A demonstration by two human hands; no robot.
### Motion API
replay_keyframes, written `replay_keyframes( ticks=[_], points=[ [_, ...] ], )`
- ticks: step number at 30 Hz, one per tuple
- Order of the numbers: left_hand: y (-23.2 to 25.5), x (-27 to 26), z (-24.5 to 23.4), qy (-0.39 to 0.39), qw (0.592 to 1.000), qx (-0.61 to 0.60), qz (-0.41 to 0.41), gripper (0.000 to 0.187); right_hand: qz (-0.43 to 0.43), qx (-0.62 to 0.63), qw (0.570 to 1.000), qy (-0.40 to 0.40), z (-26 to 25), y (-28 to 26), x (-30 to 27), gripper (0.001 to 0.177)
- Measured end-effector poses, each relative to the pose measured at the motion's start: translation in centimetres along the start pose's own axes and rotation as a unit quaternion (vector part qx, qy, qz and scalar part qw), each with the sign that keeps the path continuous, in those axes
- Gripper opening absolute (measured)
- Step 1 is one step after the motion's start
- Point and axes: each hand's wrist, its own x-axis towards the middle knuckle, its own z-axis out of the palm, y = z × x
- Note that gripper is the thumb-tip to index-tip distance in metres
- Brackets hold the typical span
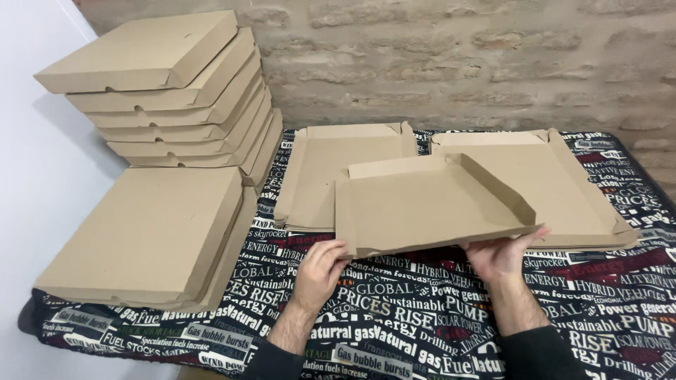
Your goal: The person folds multiple flat cardboard boxes into their final three-dimensional shape by hand, placing each completed box into a stack.
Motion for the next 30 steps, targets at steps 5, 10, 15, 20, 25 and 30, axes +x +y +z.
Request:
replay_keyframes(
  ticks=[5,10,15,20,25,30],
  points=[
    [3.1,1.9,-1.3,0.052,0.997,-0.042,0.025,0.021,-0.063,-0.006,0.998,-0.020,2.4,-0.5,-1.4,0.143],
    [4.7,2.3,-1.1,0.027,0.996,-0.078,0.022,0.014,-0.076,-0.091,0.985,-0.129,-6.1,0.1,5.8,0.156],
    [5.5,2.8,-0.4,0.030,0.994,-0.103,-0.003,0.009,-0.074,-0.142,0.986,-0.052,-10.9,2.1,10.5,0.099],
    [4.7,2.2,0.5,0.050,0.993,-0.111,-0.012,0.012,-0.065,-0.125,0.989,-0.046,-11.4,2.2,11.1,0.089],
    [6.2,3.2,-0.2,0.061,0.995,-0.075,0.017,0.017,-0.070,-0.132,0.988,-0.051,-11.6,2.4,11.1,0.090],
    [7.3,4.3,-0.4,0.059,0.995,-0.003,0.075,0.013,-0.074,-0.113,0.989,-0.054,-12.6,2.7,12.4,0.080]
  ],
)
